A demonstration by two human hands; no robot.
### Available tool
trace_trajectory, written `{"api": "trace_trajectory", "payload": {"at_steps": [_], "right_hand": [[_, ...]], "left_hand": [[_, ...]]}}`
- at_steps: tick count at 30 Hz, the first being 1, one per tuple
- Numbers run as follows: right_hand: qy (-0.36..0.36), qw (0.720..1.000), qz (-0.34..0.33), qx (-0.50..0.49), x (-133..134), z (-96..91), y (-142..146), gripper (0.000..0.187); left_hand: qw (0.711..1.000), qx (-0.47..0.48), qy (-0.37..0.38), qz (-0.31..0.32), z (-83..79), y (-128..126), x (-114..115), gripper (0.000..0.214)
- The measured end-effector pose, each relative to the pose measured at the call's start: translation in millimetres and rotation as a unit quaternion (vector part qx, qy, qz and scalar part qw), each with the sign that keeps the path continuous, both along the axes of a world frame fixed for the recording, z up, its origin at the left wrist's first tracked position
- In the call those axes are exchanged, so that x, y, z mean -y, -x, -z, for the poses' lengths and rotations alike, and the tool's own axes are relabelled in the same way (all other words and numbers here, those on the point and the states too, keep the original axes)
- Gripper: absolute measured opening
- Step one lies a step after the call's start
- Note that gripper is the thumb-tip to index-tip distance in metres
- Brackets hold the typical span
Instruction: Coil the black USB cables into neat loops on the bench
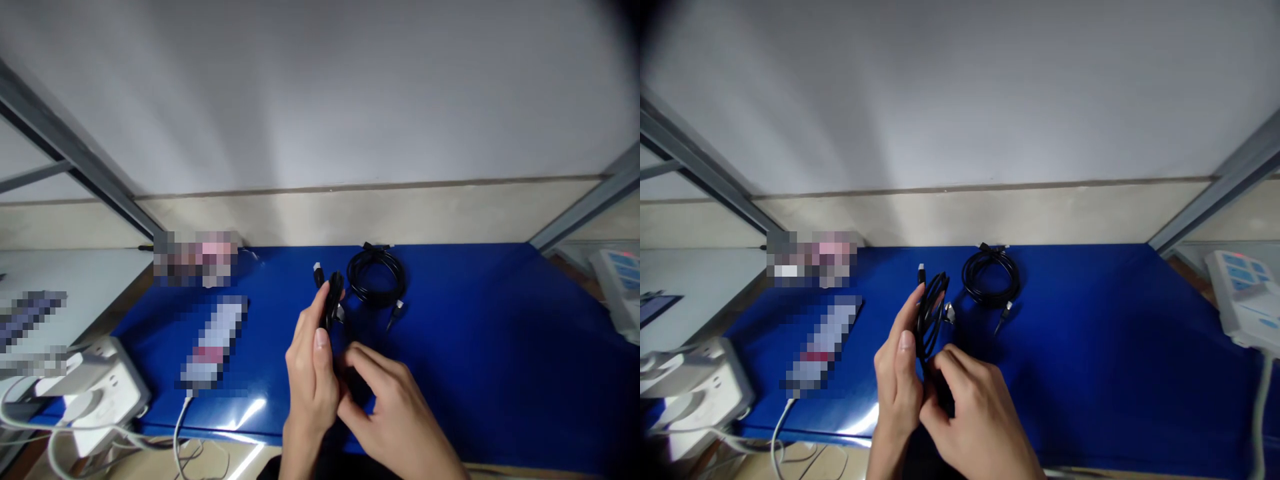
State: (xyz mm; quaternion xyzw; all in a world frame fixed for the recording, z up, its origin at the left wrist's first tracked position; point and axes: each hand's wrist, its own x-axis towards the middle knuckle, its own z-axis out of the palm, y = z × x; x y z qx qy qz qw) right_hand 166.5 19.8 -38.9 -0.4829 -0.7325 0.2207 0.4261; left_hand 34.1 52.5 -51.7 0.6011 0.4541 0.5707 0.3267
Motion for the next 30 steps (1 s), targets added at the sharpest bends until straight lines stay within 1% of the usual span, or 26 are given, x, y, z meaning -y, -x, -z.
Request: {"api": "trace_trajectory", "payload": {"at_steps": [1,3,4,6,8,10,12,13,14,15,17,18,20,22,24,28,30], "right_hand": [[-0.015,1.0,0.012,-0.013,1,-0.1,0,0.015],[-0.035,0.995,0.043,-0.077,2,-0.6,-2,0.013],[-0.043,0.989,0.064,-0.123,2,-0.5,-4,0.013],[-0.065,0.968,0.12,-0.211,3,1.1,-12,0.018],[-0.094,0.945,0.177,-0.258,4,4.9,-20,0.023],[-0.117,0.932,0.218,-0.266,3,9.7,-28,0.023],[-0.136,0.925,0.242,-0.259,1,13.1,-33,0.019],[-0.15,0.925,0.247,-0.248,1,13.8,-35,0.014],[-0.164,0.926,0.25,-0.23,1,13.6,-36,0.007],[-0.175,0.93,0.249,-0.204,1,12.8,-36,0.007],[-0.181,0.941,0.245,-0.148,2,9.8,-37,0.022],[-0.176,0.945,0.244,-0.13,2,8.2,-36,0.027],[-0.159,0.95,0.233,-0.132,3,5.8,-36,0.031],[-0.146,0.947,0.223,-0.177,3,5.0,-36,0.034],[-0.149,0.943,0.205,-0.217,2,5.0,-37,0.038],[-0.162,0.938,0.16,-0.262,2,3.2,-38,0.044],[-0.15,0.938,0.151,-0.274,4,2.9,-38,0.045]], "left_hand": [[1.0,-0.01,-0.009,-0.01,-0.3,1,0,0.049],[0.999,-0.01,-0.02,-0.043,-1.6,4,0,0.046],[0.998,0.0,-0.019,-0.063,-2.5,6,-1,0.045],[0.995,0.036,-0.011,-0.087,-4.3,10,-3,0.041],[0.993,0.09,0.003,-0.076,-5.5,16,-6,0.037],[0.988,0.144,0.007,-0.045,-6.0,20,-10,0.036],[0.988,0.153,0.001,-0.033,-6.1,24,-12,0.038],[0.991,0.128,-0.003,-0.039,-6.0,26,-13,0.039],[0.995,0.087,-0.008,-0.05,-5.9,27,-14,0.04],[0.997,0.037,-0.014,-0.059,-5.9,29,-14,0.041],[0.996,-0.058,-0.032,-0.067,-6.1,32,-15,0.045],[0.992,-0.097,-0.045,-0.065,-6.4,35,-15,0.047],[0.983,-0.158,-0.079,-0.058,-7.2,40,-16,0.051],[0.973,-0.194,-0.108,-0.06,-7.3,45,-17,0.05],[0.972,-0.192,-0.106,-0.085,-6.1,50,-18,0.044],[0.981,-0.11,-0.045,-0.155,-2.0,57,-18,0.021],[0.982,-0.082,-0.038,-0.167,-2.8,58,-16,0.012]]}}
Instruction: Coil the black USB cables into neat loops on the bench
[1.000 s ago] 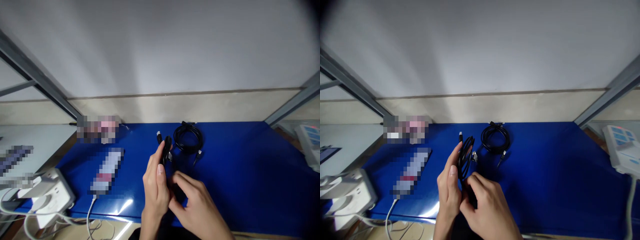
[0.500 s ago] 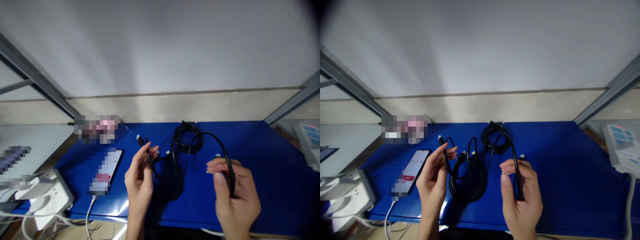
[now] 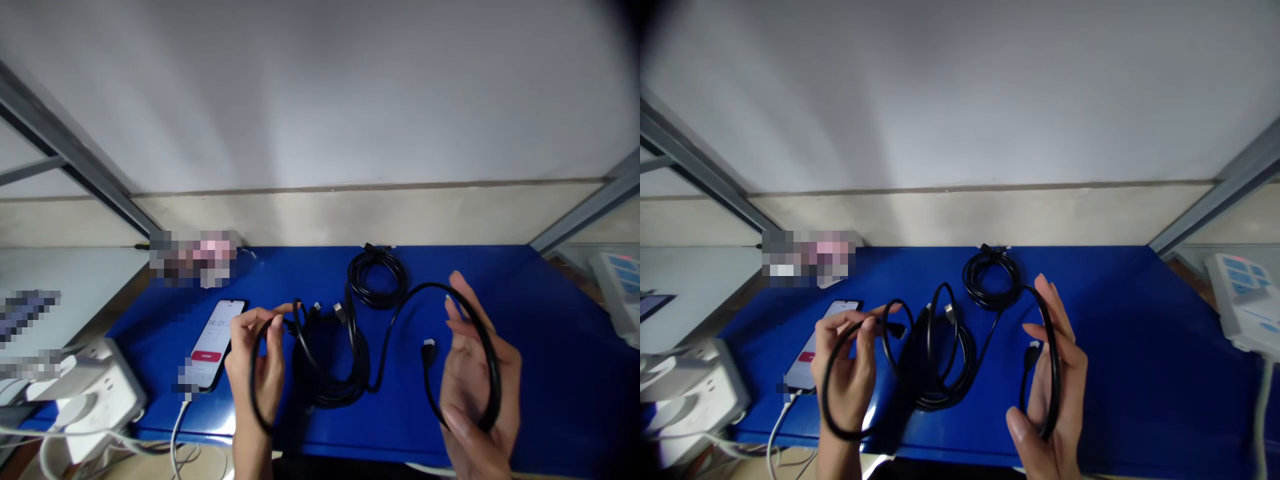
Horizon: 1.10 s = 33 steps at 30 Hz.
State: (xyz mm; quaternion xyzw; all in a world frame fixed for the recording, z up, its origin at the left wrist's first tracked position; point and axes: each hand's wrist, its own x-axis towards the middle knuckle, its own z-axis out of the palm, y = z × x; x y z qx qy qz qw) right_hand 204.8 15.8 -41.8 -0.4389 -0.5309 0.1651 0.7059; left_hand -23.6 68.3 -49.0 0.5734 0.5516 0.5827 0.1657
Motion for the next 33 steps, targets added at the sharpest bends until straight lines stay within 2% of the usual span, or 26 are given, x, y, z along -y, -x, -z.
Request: {"api": "trace_trajectory", "payload": {"at_steps": [3,6,8,9,12,14,17,20,22,25,29,33], "right_hand": [[0.019,1.0,-0.011,0.018,-2,7.2,-2,0.055],[0.015,0.999,-0.017,0.029,-14,25.8,-5,0.075],[-0.014,0.999,-0.027,0.02,-26,40.2,-5,0.092],[-0.014,0.999,-0.038,0.014,-31,46.3,-5,0.096],[-0.011,0.998,-0.061,-0.012,-38,54.8,0,0.091],[-0.013,0.998,-0.052,-0.022,-36,50.1,5,0.09],[-0.008,0.998,-0.018,-0.061,-26,31.3,15,0.092],[0.036,0.985,0.033,-0.163,-15,11.7,25,0.062],[0.057,0.976,0.068,-0.201,-12,4.9,27,0.045],[0.081,0.962,0.107,-0.239,-13,3.9,21,0.036],[0.134,0.94,0.083,-0.302,-14,7.8,2,0.038],[0.16,0.955,0.106,-0.228,-13,12.9,-15,0.048]], "left_hand": [[1.0,-0.001,0.014,0.017,-7.8,-5,3,0.014],[0.997,0.014,0.069,0.022,-19.0,-19,6,0.023],[0.989,0.08,0.119,0.033,-23.0,-29,5,0.03],[0.981,0.122,0.144,0.049,-23.2,-34,4,0.033],[0.946,0.232,0.196,0.112,-18.6,-44,0,0.041],[0.925,0.293,0.207,0.129,-15.0,-47,-3,0.042],[0.898,0.36,0.207,0.146,-13.0,-51,-2,0.04],[0.885,0.377,0.209,0.173,-9.5,-58,0,0.039],[0.89,0.379,0.186,0.169,-3.1,-61,-2,0.037],[0.902,0.377,0.131,0.162,7.4,-61,-6,0.042],[0.913,0.36,0.126,0.146,8.4,-46,-11,0.046],[0.917,0.353,0.154,0.108,2.6,-30,-11,0.053]]}}
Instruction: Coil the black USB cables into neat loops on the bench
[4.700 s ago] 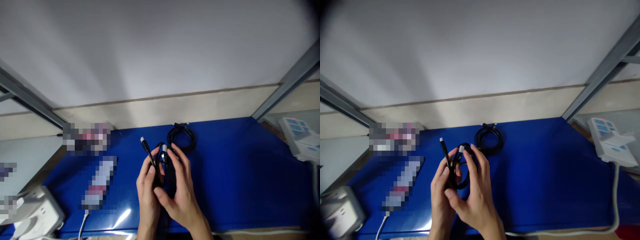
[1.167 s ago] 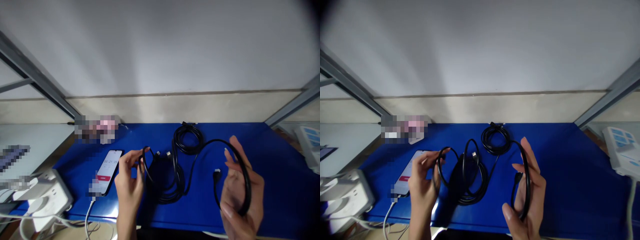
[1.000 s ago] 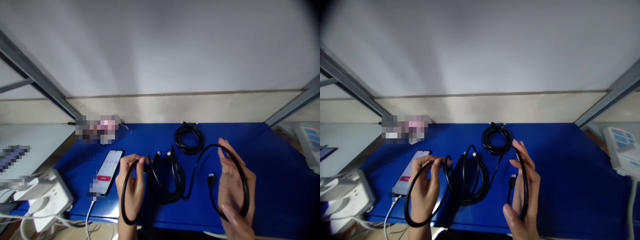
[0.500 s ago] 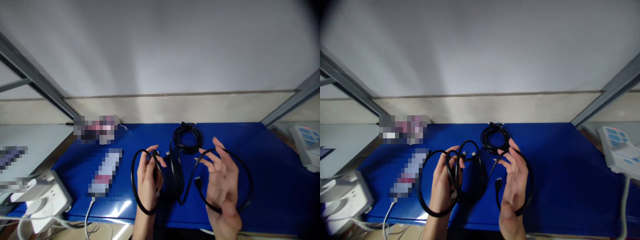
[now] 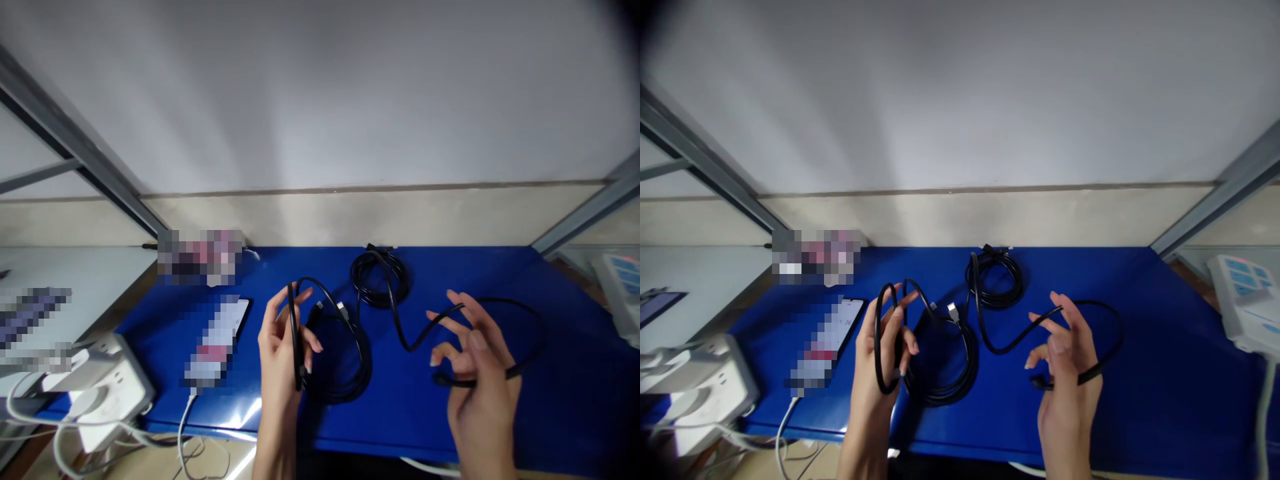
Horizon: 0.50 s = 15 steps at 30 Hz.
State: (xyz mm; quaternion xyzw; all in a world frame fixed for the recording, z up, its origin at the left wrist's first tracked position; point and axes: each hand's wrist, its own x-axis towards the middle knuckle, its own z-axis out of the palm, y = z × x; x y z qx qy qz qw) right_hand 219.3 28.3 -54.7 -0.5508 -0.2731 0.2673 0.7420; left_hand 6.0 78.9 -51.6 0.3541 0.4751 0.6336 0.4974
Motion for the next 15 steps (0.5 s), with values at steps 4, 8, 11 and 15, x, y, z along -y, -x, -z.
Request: {"api": "trace_trajectory", "payload": {"at_steps": [4,8,11,15], "right_hand": [[0.076,0.994,-0.009,0.081,-1,2.0,-2,0.056],[0.074,0.997,0.037,0.003,-3,-3.9,0,0.053],[0.058,0.994,0.08,-0.039,-2,-9.0,-6,0.047],[0.068,0.994,0.088,-0.01,2,-6.8,-19,0.046]], "left_hand": [[0.998,0.001,0.016,-0.063,-0.1,5,-1,0.049],[0.989,-0.023,-0.008,-0.144,1.4,6,-3,0.061],[0.984,-0.042,-0.048,-0.168,5.3,9,-5,0.043],[0.992,-0.075,-0.016,-0.104,10.6,12,-8,0.015]]}}
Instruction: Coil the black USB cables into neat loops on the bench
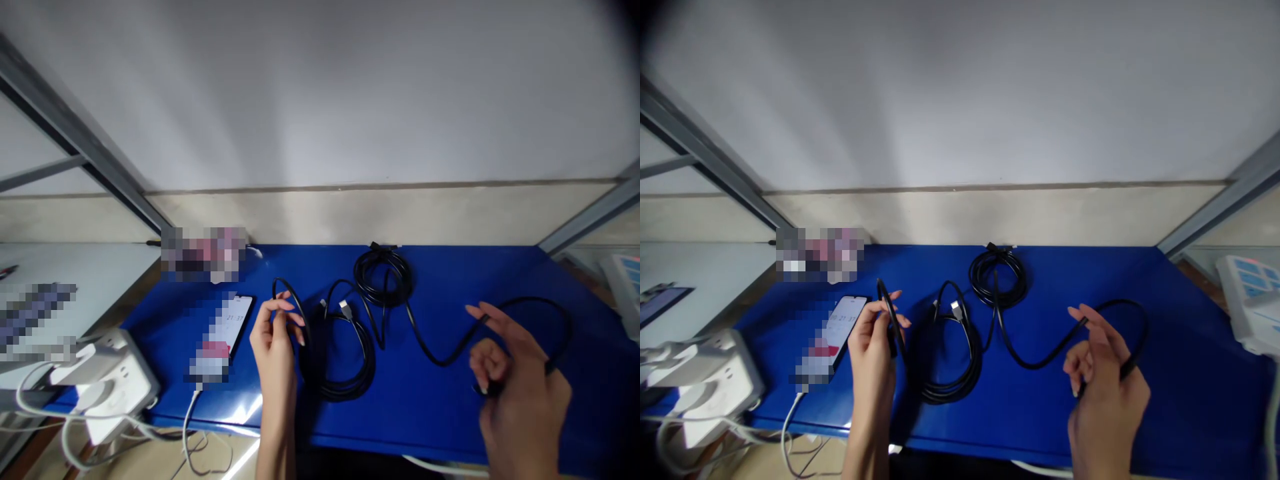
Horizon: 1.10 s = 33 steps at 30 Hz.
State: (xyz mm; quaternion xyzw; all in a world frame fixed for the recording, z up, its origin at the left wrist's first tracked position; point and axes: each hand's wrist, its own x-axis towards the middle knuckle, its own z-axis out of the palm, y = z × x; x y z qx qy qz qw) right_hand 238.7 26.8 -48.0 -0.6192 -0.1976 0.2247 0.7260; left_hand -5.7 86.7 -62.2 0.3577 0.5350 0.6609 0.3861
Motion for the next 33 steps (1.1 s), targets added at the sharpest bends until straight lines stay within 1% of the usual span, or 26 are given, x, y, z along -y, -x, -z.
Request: {"api": "trace_trajectory", "payload": {"at_steps": [2,4,7,9,11,14,17,18,20,22,24,25,27,29,30,31,33], "right_hand": [[0.048,0.997,-0.044,0.034,1,4.9,-4,0.052],[0.105,0.987,-0.098,0.074,2,9.6,-3,0.059],[0.15,0.967,-0.158,0.134,1,13.5,5,0.064],[0.162,0.957,-0.169,0.171,0,14.5,13,0.062],[0.172,0.951,-0.161,0.201,-2,15.6,20,0.058],[0.163,0.947,-0.165,0.223,-6,16.7,26,0.052],[0.135,0.944,-0.213,0.213,-6,13.4,29,0.048],[0.122,0.943,-0.235,0.201,-4,11.0,31,0.047],[0.095,0.936,-0.294,0.169,0,5.2,34,0.046],[0.074,0.92,-0.362,0.134,5,0.2,40,0.051],[0.077,0.903,-0.407,0.115,8,-1.9,47,0.057],[0.086,0.898,-0.416,0.116,8,-1.7,51,0.057],[0.101,0.894,-0.417,0.132,6,0.5,58,0.048],[0.092,0.894,-0.414,0.146,4,3.2,61,0.033],[0.079,0.895,-0.413,0.149,4,4.1,61,0.029],[0.067,0.898,-0.408,0.148,3,4.4,60,0.029],[0.056,0.914,-0.378,0.138,5,3.1,56,0.032]], "left_hand": [[0.999,-0.003,0.022,0.027,-0.6,-3,0,0.023],[0.998,-0.009,0.04,0.047,-3.8,-8,2,0.036],[0.994,-0.039,0.069,0.081,-9.2,-14,5,0.058],[0.988,-0.079,0.088,0.101,-9.3,-16,7,0.067],[0.983,-0.132,0.081,0.098,-5.4,-15,5,0.063],[0.975,-0.209,0.038,0.067,4.2,-11,0,0.044],[0.971,-0.235,0.023,0.049,7.8,-8,-4,0.037],[0.973,-0.225,0.025,0.053,6.4,-7,-4,0.038],[0.978,-0.189,0.029,0.083,0.4,-6,-1,0.044],[0.981,-0.154,0.027,0.115,-7.4,-7,4,0.053],[0.983,-0.129,0.018,0.131,-14.3,-8,9,0.064],[0.983,-0.121,0.01,0.137,-17.1,-9,11,0.069],[0.978,-0.124,-0.011,0.166,-21.7,-12,15,0.072],[0.966,-0.153,-0.032,0.207,-25.8,-13,17,0.064],[0.96,-0.168,-0.038,0.223,-27.7,-13,18,0.058],[0.955,-0.178,-0.041,0.233,-29.5,-13,19,0.052],[0.958,-0.169,-0.044,0.229,-31.9,-11,20,0.043]]}}
